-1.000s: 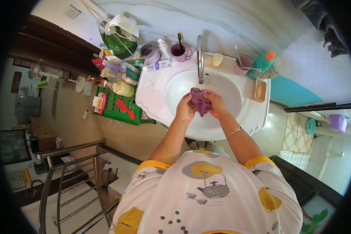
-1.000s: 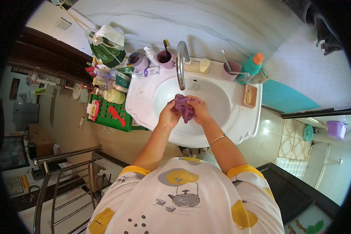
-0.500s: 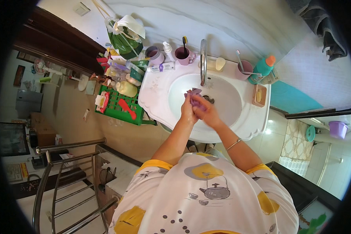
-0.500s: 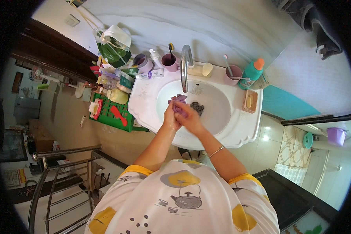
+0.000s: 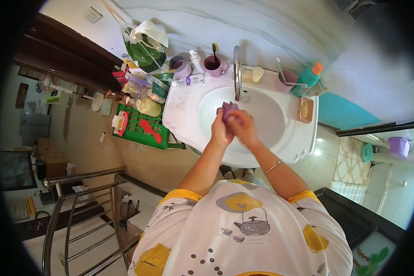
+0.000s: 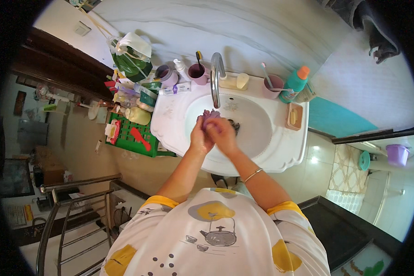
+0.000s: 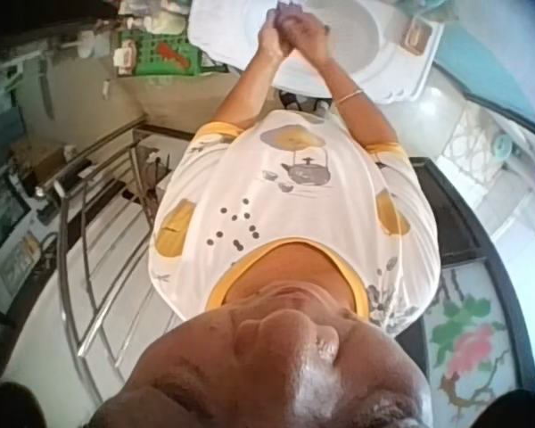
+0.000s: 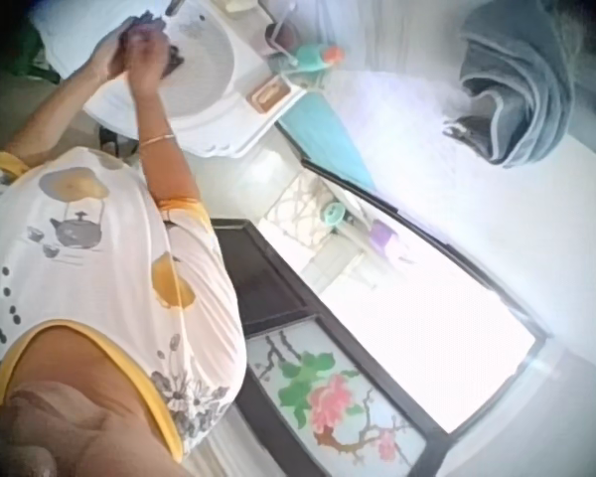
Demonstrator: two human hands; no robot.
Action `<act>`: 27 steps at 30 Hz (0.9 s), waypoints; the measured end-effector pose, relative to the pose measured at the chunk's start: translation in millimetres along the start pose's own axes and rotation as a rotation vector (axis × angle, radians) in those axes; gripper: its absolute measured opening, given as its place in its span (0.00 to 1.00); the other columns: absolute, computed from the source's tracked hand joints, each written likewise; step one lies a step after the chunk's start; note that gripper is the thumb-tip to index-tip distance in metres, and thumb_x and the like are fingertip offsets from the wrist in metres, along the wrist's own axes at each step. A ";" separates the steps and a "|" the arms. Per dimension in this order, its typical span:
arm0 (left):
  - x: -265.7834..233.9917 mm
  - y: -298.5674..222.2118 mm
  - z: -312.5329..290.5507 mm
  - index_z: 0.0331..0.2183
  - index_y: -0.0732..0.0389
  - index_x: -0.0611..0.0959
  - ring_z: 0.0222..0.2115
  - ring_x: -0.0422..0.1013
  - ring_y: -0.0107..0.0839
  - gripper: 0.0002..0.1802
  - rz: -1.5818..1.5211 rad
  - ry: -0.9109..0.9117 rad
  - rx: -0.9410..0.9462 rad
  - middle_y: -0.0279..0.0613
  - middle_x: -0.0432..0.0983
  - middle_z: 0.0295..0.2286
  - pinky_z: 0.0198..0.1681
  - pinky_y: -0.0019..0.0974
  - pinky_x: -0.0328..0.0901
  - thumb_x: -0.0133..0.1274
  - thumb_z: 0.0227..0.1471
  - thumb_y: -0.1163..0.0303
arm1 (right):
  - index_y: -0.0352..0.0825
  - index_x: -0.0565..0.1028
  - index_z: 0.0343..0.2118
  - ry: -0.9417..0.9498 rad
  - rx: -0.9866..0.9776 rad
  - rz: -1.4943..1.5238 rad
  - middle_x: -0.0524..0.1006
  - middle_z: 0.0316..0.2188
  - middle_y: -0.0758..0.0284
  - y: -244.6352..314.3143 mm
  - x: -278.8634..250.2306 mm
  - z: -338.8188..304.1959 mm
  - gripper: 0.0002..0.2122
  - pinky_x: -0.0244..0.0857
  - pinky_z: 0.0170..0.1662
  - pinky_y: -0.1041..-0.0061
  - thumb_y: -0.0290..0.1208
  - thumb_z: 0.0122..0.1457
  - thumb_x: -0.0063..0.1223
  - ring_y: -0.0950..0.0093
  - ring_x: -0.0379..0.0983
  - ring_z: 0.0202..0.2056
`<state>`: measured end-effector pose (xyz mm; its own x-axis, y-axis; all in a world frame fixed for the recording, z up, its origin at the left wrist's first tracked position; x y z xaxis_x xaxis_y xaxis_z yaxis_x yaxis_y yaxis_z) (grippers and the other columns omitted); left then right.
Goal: The person washes a purple cloth by hand in a bathroom sink. They repeatedly wet, scrub, and wring the cloth under running water, then place it on the sink edge.
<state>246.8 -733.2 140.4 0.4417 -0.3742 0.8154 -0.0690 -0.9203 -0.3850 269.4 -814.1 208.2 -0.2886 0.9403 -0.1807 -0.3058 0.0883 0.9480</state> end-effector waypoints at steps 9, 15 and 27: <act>2.1 16.3 -7.2 0.44 0.58 0.71 0.44 0.65 0.32 0.17 -0.012 -0.109 0.015 0.38 0.70 0.42 0.49 0.37 0.59 0.34 0.59 0.62 | 0.35 0.71 0.28 -0.252 0.060 -0.247 0.72 0.25 0.59 -28.7 -19.9 7.4 0.03 0.64 0.33 0.67 0.26 0.51 0.50 0.61 0.70 0.29; -16.8 8.5 6.3 0.43 0.60 0.72 0.45 0.65 0.37 0.20 -0.058 -0.056 -0.024 0.43 0.70 0.42 0.51 0.42 0.58 0.29 0.57 0.62 | 0.36 0.72 0.30 -0.099 0.064 -0.266 0.73 0.28 0.59 -15.6 -2.8 20.6 0.04 0.65 0.32 0.68 0.27 0.52 0.50 0.61 0.70 0.28; -58.2 24.0 19.7 0.40 0.61 0.73 0.41 0.68 0.38 0.18 -0.068 -0.140 -0.084 0.44 0.72 0.38 0.46 0.41 0.63 0.33 0.56 0.63 | 0.33 0.74 0.25 -0.052 0.086 -0.431 0.73 0.20 0.57 -17.2 20.4 2.8 0.08 0.65 0.30 0.69 0.34 0.52 0.52 0.61 0.71 0.25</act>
Point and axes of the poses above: each hand's wrist, its own z-axis towards the middle knuckle, its own x-axis out of the palm, y = z × x, the point moved 9 cm from there along z, towards the middle knuckle
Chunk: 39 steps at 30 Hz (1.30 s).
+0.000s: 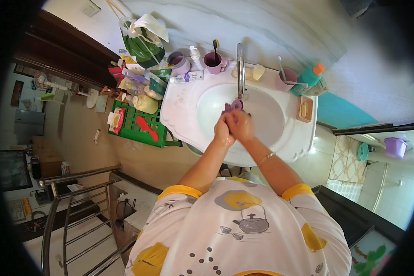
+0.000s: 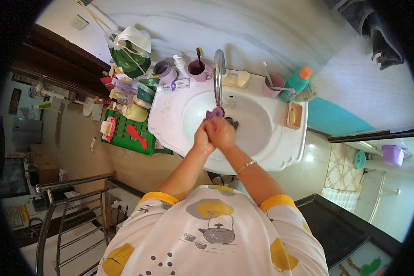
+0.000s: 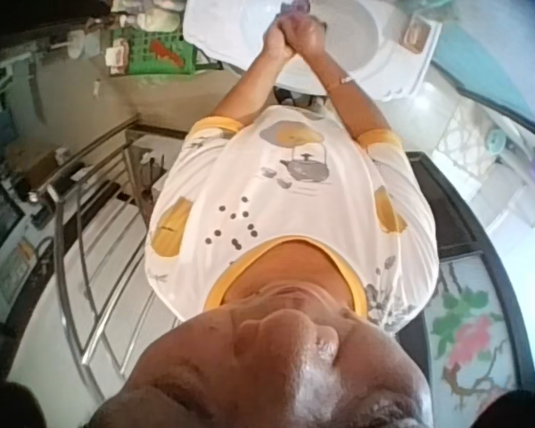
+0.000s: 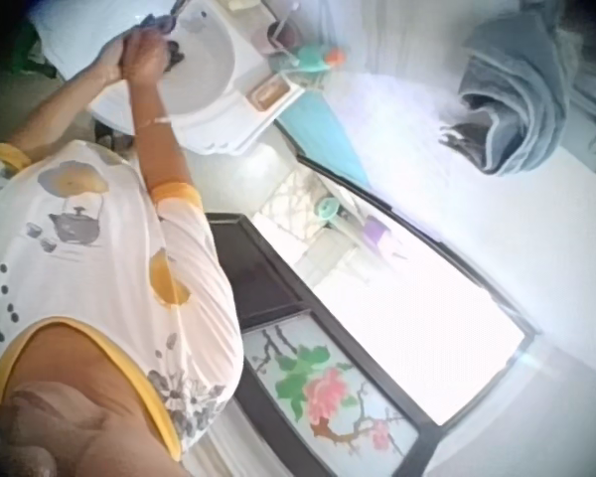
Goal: The person washes a purple cloth by hand in a bathroom sink. They repeatedly wet, scrub, and wring the cloth under running water, then place it on the sink edge.
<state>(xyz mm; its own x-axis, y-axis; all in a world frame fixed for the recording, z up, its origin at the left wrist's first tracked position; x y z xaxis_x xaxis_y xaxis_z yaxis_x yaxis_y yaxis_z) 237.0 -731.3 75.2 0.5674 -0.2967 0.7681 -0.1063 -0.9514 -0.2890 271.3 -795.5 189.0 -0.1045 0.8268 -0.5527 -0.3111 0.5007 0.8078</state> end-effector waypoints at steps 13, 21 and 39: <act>-19.8 -13.3 23.7 0.28 0.57 0.69 0.28 0.68 0.34 0.20 0.012 0.039 0.070 0.38 0.69 0.27 0.35 0.40 0.67 0.33 0.58 0.50 | 0.33 0.74 0.29 -0.020 -0.175 0.429 0.72 0.29 0.66 18.1 -7.6 -22.4 0.04 0.63 0.37 0.75 0.26 0.52 0.52 0.71 0.69 0.32; -24.6 -16.4 35.2 0.34 0.56 0.71 0.31 0.69 0.32 0.17 0.324 -0.070 0.137 0.39 0.71 0.32 0.38 0.34 0.66 0.38 0.57 0.52 | 0.35 0.72 0.17 -0.050 0.033 0.069 0.70 0.18 0.59 -2.6 -10.4 7.1 0.10 0.63 0.26 0.64 0.35 0.48 0.54 0.60 0.69 0.23; 9.0 15.1 18.0 0.31 0.55 0.72 0.31 0.68 0.36 0.16 0.171 -0.202 -0.021 0.37 0.71 0.29 0.34 0.40 0.65 0.35 0.58 0.55 | 0.35 0.71 0.15 -0.051 0.072 -0.172 0.70 0.18 0.58 -38.3 -8.9 30.3 0.11 0.62 0.26 0.64 0.33 0.49 0.54 0.59 0.69 0.22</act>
Point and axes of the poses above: each hand's wrist, its own z-axis towards the middle knuckle, its own x-axis out of the palm, y = z × x, the point moved 9 cm from there along z, towards the middle knuckle
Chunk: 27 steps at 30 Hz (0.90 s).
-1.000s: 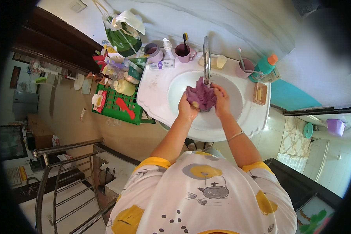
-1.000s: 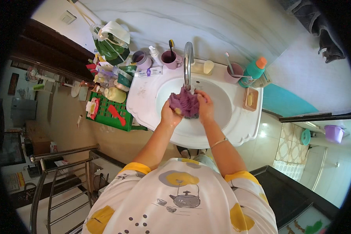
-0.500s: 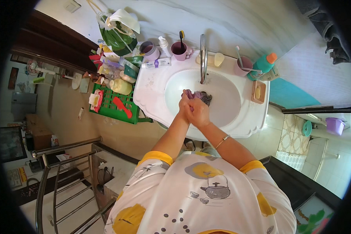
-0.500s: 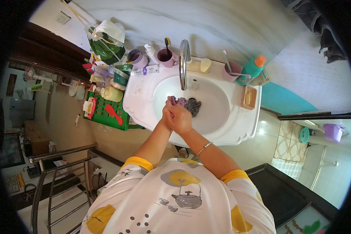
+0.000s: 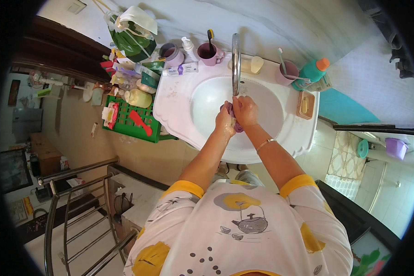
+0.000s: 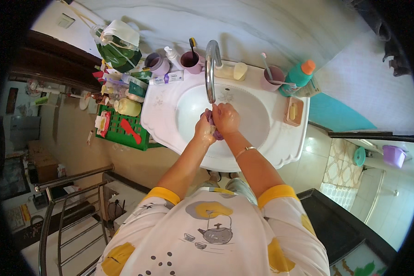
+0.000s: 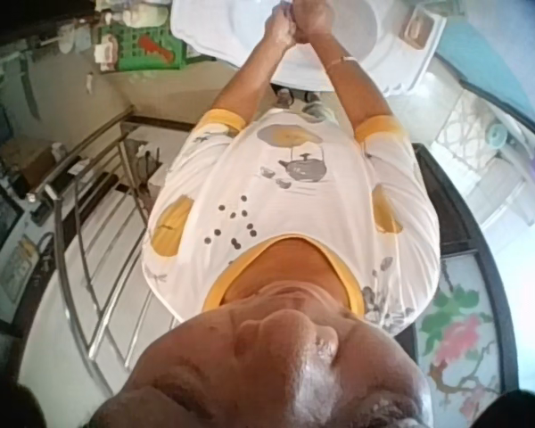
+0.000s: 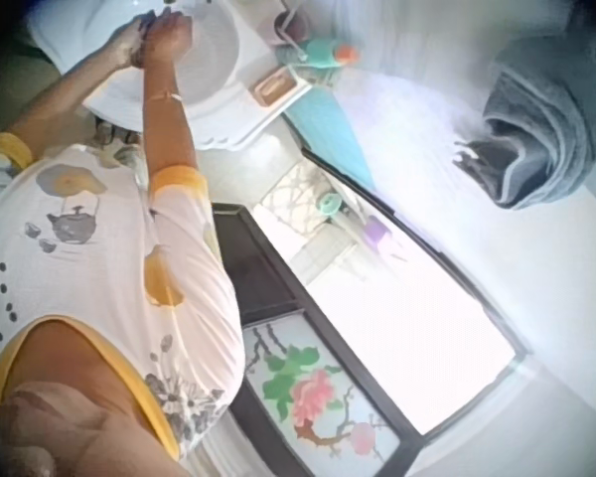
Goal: The person washes a purple cloth by hand in a bathroom sink. They repeatedly wet, scrub, and wring the cloth under running water, then place it on the sink edge.
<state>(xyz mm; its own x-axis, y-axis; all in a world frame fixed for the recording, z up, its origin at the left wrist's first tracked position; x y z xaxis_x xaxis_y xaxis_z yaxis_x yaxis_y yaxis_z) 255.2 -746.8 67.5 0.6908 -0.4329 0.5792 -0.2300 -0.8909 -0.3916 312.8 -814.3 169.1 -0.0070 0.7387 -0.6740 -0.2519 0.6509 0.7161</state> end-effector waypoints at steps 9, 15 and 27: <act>-7.2 13.6 20.6 0.33 0.56 0.71 0.36 0.69 0.41 0.19 -0.079 0.089 -0.075 0.40 0.71 0.30 0.43 0.48 0.64 0.35 0.58 0.52 | 0.33 0.74 0.21 0.110 0.156 -0.070 0.75 0.22 0.59 -37.4 17.5 20.8 0.14 0.65 0.26 0.68 0.38 0.55 0.45 0.62 0.73 0.25; -15.9 -26.5 23.8 0.32 0.58 0.69 0.28 0.70 0.38 0.20 -0.163 -0.168 0.080 0.40 0.68 0.28 0.33 0.42 0.68 0.36 0.57 0.51 | 0.30 0.73 0.26 0.168 0.329 0.801 0.76 0.29 0.66 -27.0 16.8 -16.2 0.09 0.62 0.31 0.82 0.32 0.54 0.50 0.82 0.66 0.26; -2.6 1.4 22.5 0.32 0.54 0.72 0.27 0.70 0.30 0.15 -0.060 0.048 0.073 0.37 0.72 0.26 0.31 0.33 0.69 0.41 0.56 0.53 | 0.30 0.72 0.26 -0.043 0.401 0.710 0.72 0.20 0.63 -41.0 6.8 3.0 0.08 0.63 0.28 0.75 0.30 0.50 0.55 0.74 0.68 0.23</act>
Point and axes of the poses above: each hand's wrist, its own z-axis towards the middle knuckle, its own x-axis out of the palm, y = z × x, the point moved 9 cm from there along z, towards the middle knuckle
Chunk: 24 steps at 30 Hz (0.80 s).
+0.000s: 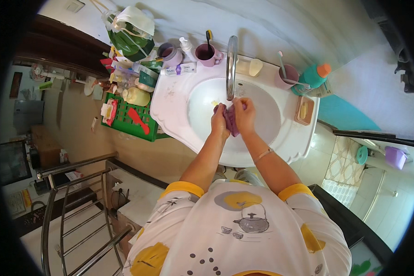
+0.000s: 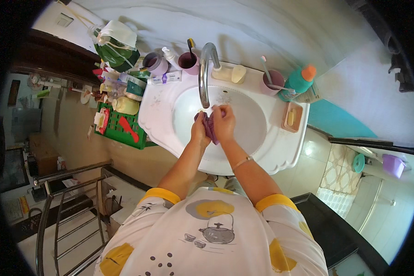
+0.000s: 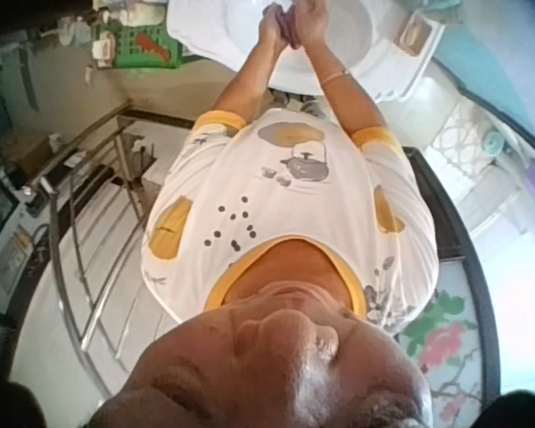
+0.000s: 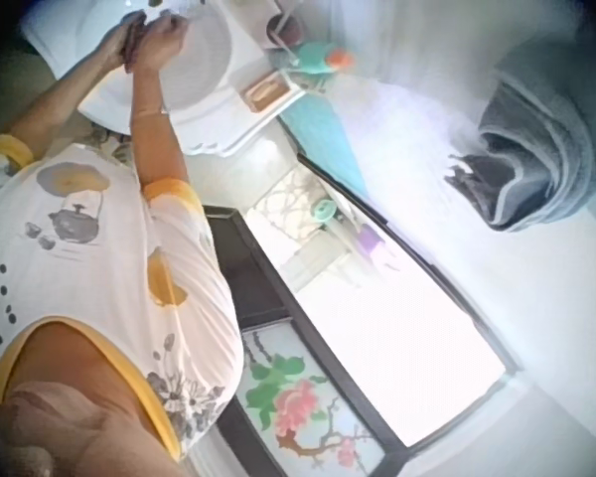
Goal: The person washes a purple cloth by hand in a bathroom sink. They repeatedly wet, scrub, and wring the cloth under running water, then place it on the sink edge.
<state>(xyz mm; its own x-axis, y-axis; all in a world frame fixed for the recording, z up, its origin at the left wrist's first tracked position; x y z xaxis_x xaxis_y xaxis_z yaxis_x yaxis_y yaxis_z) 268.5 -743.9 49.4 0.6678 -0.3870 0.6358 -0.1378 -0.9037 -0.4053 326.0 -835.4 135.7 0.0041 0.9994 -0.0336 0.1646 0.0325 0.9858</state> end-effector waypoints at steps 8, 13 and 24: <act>-20.8 50.1 -5.8 0.46 0.61 0.69 0.42 0.68 0.40 0.17 0.055 -0.001 -0.126 0.47 0.69 0.42 0.49 0.42 0.62 0.39 0.53 0.71 | 0.31 0.73 0.20 0.182 -0.290 -0.442 0.74 0.23 0.59 -33.1 4.7 4.4 0.12 0.63 0.34 0.69 0.33 0.54 0.47 0.67 0.71 0.29; -13.1 26.5 7.2 0.45 0.63 0.68 0.42 0.68 0.39 0.16 -0.215 0.037 0.004 0.47 0.69 0.42 0.49 0.43 0.63 0.37 0.53 0.76 | 0.29 0.76 0.28 0.018 0.313 0.396 0.76 0.28 0.66 -47.8 -33.1 42.3 0.18 0.65 0.37 0.75 0.39 0.61 0.38 0.73 0.71 0.32; 32.0 37.9 9.6 0.33 0.53 0.74 0.33 0.69 0.30 0.19 0.034 0.105 0.001 0.36 0.71 0.29 0.36 0.33 0.65 0.37 0.56 0.49 | 0.33 0.69 0.14 0.011 -0.424 -0.513 0.69 0.15 0.59 21.2 -13.0 20.3 0.13 0.59 0.22 0.68 0.34 0.47 0.56 0.62 0.65 0.18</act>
<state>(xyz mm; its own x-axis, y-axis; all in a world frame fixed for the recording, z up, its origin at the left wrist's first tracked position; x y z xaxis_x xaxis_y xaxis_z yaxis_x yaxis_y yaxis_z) 291.7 -788.8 48.0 0.5823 -0.4347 0.6870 -0.1587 -0.8896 -0.4283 349.4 -847.9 153.8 0.0182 0.8562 -0.5163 -0.2598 0.5027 0.8245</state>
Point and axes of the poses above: each hand's wrist, its own z-axis towards the middle knuckle, its own x-axis out of the palm, y = z × x, the point moved 9 cm from there along z, towards the middle knuckle
